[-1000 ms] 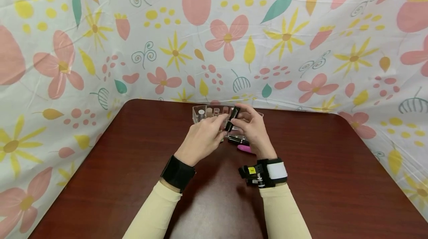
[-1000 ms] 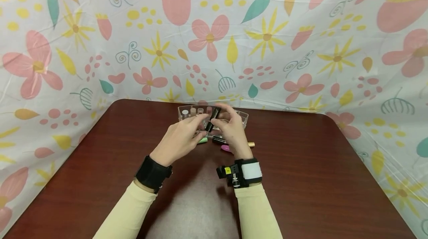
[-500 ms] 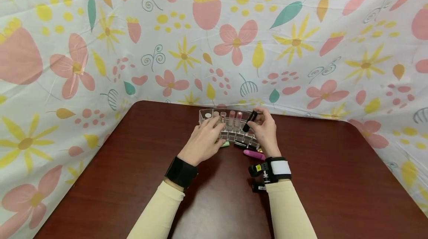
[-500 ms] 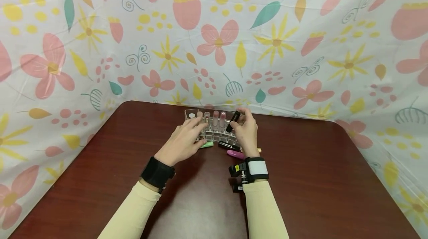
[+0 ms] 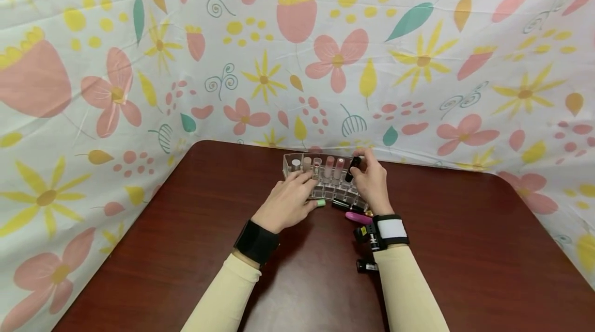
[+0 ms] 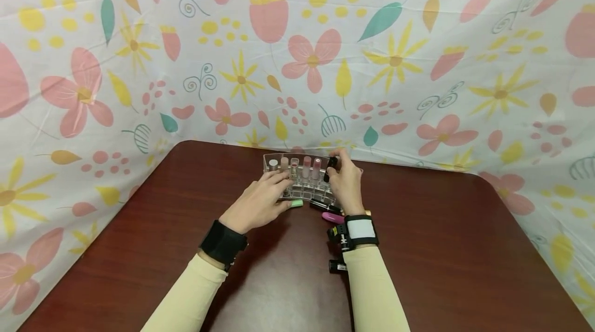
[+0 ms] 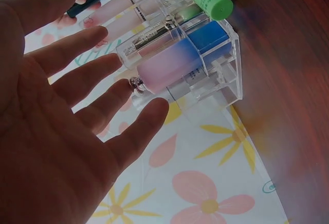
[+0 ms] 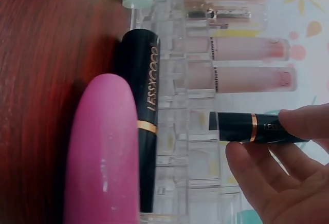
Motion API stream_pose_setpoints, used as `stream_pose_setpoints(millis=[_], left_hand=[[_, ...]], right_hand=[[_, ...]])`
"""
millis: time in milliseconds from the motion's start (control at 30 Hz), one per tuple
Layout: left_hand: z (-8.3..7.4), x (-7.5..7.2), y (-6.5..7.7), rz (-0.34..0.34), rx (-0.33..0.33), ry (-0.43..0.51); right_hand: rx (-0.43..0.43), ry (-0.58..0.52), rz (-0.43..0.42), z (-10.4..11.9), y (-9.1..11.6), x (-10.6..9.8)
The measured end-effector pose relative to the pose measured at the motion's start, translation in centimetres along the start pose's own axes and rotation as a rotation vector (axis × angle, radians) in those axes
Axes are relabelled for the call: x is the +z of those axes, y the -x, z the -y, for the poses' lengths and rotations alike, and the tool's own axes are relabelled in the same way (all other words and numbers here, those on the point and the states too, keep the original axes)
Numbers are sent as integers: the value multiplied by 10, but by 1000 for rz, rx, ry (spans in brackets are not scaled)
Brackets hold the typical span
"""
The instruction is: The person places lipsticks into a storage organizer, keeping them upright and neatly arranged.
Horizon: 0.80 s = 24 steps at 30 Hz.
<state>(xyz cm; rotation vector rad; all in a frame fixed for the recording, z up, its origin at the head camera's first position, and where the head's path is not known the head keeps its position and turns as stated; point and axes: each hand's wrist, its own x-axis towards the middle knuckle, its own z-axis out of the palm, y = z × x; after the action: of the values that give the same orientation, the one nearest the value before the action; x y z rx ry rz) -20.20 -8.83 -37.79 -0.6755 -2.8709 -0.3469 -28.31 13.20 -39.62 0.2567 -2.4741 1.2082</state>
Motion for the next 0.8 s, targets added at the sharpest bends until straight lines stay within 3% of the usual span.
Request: stream_pose_setpoints(millis=[800], left_hand=[[3, -1, -1, 86, -22, 48]], right_hand=[[17, 10, 44, -10, 5, 11]])
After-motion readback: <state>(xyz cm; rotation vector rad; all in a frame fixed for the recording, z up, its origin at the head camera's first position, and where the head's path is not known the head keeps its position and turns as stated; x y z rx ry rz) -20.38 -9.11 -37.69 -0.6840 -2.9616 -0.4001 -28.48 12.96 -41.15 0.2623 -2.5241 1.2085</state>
